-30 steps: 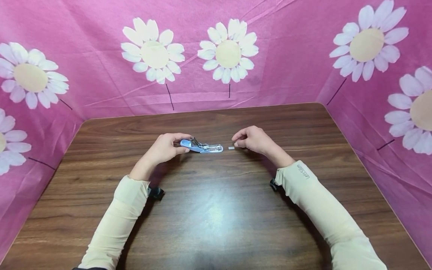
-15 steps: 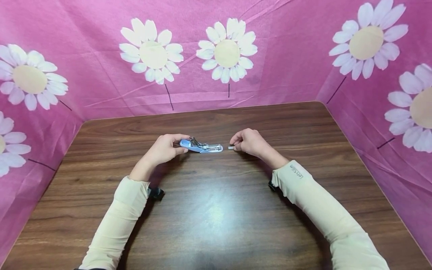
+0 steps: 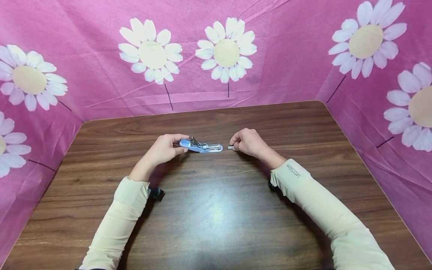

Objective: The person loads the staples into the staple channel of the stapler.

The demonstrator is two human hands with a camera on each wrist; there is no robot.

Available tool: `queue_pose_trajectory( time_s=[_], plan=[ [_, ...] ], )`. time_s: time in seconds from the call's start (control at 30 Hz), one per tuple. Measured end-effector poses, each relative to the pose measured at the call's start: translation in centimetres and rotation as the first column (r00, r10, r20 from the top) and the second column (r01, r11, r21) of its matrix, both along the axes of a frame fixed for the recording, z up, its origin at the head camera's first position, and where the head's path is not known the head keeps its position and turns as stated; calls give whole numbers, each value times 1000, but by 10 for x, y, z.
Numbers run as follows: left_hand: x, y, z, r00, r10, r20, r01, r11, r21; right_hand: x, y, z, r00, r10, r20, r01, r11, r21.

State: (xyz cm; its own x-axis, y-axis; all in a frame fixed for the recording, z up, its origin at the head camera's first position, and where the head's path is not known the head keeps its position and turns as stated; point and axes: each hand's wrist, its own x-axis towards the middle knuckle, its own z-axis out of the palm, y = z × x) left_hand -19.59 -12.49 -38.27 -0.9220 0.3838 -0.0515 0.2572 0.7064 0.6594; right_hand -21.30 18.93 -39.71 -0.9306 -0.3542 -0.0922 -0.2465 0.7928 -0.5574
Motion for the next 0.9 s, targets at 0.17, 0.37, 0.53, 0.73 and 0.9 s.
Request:
queue_pose_trajectory(
  time_s=[0.17, 0.37, 0.53, 0.73, 0.9],
  plan=[
    [-1, 0, 0, 1000, 4, -8, -4, 1000, 1, -1, -1, 1, 999, 10, -31, -9, 1000, 24],
    [0, 0, 2, 1000, 6, -9, -6, 1000, -2, -1, -3, 1, 999, 12, -44, -10, 999, 45],
    [-2, 0, 1, 1000, 5, -22, -5, 1000, -10, -2, -4, 1, 997, 24, -73, -18, 997, 73],
    [-1, 1, 1, 1000, 8, -6, -8, 1000, -10, -2, -5, 2, 991, 90, -103, -77, 989, 130],
    [2, 1, 2, 1000, 5, -6, -5, 1000, -7, -2, -6, 2, 972, 177, -155, -151, 974, 170]
  ],
)
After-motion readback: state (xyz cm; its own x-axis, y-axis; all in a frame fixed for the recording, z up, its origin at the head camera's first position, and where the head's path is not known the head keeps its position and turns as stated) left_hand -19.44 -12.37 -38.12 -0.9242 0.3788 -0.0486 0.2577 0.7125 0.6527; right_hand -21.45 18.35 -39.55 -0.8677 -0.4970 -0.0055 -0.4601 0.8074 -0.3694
